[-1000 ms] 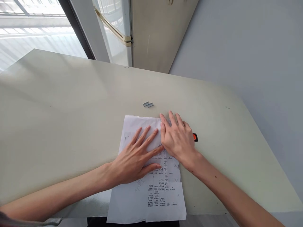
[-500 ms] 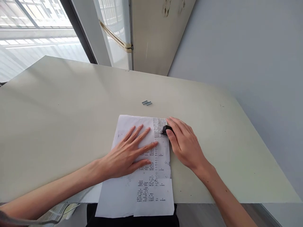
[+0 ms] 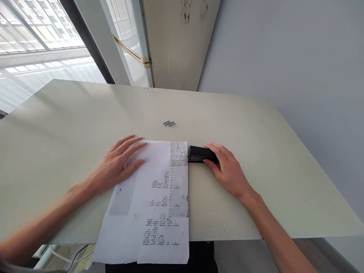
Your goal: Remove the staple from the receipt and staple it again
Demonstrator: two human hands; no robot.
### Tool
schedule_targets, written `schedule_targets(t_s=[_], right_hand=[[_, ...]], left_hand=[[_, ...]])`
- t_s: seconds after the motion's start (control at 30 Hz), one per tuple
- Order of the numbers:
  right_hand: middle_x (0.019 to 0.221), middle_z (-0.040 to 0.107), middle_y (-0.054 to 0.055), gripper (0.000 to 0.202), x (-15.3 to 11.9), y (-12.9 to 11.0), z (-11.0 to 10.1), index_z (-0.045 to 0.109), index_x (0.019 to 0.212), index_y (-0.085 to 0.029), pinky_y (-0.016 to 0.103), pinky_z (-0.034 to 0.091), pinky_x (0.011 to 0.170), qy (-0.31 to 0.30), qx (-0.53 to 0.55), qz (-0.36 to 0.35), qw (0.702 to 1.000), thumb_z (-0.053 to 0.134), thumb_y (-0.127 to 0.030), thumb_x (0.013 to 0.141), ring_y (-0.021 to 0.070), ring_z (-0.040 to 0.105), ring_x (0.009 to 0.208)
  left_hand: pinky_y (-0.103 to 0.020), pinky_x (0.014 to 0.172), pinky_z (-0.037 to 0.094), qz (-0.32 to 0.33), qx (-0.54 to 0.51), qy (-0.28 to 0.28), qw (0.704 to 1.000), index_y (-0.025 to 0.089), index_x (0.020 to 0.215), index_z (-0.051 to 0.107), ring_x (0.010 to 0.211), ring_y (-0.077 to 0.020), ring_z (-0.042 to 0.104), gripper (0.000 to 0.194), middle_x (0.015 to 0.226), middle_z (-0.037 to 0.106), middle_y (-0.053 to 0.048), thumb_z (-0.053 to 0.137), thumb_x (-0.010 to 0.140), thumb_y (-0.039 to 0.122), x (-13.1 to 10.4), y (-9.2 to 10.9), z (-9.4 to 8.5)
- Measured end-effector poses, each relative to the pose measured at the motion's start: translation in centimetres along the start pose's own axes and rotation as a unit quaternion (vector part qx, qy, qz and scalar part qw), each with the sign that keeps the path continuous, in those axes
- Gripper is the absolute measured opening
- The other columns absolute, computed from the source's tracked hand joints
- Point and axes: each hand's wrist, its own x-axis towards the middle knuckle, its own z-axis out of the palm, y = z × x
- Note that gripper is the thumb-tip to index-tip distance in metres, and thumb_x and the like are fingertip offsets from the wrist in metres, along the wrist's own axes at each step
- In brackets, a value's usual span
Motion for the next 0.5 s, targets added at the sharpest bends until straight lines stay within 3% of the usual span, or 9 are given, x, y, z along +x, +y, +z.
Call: schedule_targets(t_s=[0.27, 0.5], right_hand=[[0.146, 0.06, 0.007, 0.04, 1.1, 1.1, 0.4, 0.048, 0.147, -0.035, 0.051, 0.047, 0.113, 0.004, 0.055, 0.007, 0.998, 0.047, -0.046, 0.108, 0.0281, 0.056, 0.134], [0.143, 0.061, 0.007, 0.04, 1.2, 0.8, 0.4, 0.049, 0.145, -0.036, 0.052, 0.049, 0.11, 0.005, 0.07, 0.016, 0.997, 0.047, -0.048, 0.107, 0.0294, 0.059, 0.131]], left_hand=[[-0.058, 0.123, 0.037, -0.097, -0.002, 0.005, 0.995, 0.024, 0.145, 0.054, 0.15, -0.0349, 0.037, 0.059, 0.159, 0.049, -0.01, 0.052, 0.101, 0.064, 1.2, -2.7, -0.3], [-0.047, 0.104, 0.052, -0.175, -0.052, 0.018, 0.983, 0.022, 0.104, 0.066, 0.138, -0.0347, 0.048, 0.05, 0.149, 0.056, -0.01, 0.064, 0.09, 0.07, 1.6, -3.0, -1.2]])
